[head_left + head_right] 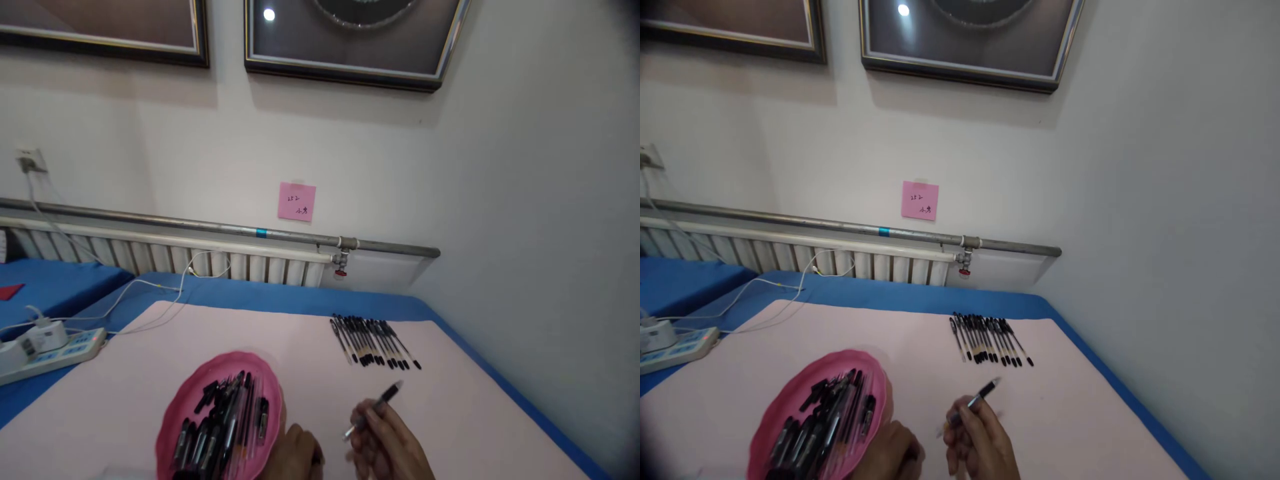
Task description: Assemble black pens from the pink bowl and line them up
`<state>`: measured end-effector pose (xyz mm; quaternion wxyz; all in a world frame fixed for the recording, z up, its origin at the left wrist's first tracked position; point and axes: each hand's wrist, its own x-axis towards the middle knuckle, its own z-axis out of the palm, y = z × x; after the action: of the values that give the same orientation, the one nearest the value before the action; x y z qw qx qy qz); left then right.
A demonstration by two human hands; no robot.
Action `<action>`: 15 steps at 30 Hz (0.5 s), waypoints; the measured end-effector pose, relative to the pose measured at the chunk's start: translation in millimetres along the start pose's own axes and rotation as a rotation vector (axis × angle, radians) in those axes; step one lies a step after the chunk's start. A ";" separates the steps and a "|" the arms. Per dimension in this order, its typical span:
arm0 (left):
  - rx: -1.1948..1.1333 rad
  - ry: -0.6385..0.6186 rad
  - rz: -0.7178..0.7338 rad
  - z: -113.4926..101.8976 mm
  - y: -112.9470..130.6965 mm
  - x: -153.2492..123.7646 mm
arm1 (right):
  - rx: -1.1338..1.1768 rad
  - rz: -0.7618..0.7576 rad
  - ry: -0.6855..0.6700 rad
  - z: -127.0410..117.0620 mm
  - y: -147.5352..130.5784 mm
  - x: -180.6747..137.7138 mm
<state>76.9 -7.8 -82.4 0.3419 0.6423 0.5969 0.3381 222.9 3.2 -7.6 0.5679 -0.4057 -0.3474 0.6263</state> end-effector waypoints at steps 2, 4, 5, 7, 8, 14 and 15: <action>-0.541 -0.130 -0.121 -10.7 13.2 -2.6 | 0.044 0.031 0.028 -13.9 4.7 -9.5; -0.973 -0.224 -0.214 -18.8 26.1 -5.2 | 0.076 0.038 0.023 -18.4 7.0 -14.9; -1.103 -0.247 -0.247 -21.6 31.6 -6.4 | 0.087 0.038 0.009 -17.4 7.5 -16.3; -1.232 -0.253 -0.277 -25.2 39.8 -8.9 | 0.109 0.046 -0.048 -11.7 8.2 -17.9; -1.262 -0.255 -0.288 -26.2 42.4 -10.0 | 0.118 0.058 -0.087 -8.4 8.7 -18.4; -1.288 -0.252 -0.349 -28.3 45.0 -13.3 | 0.151 0.066 -0.148 -4.1 12.2 -20.5; -1.291 -0.251 -0.361 -28.5 44.6 -13.4 | 0.160 0.058 -0.138 -5.0 12.5 -20.4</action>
<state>76.0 -22.5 -29.8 0.7744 0.2342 0.3292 0.4869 222.6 -18.6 -18.7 0.5547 -0.3248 -0.3228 0.6947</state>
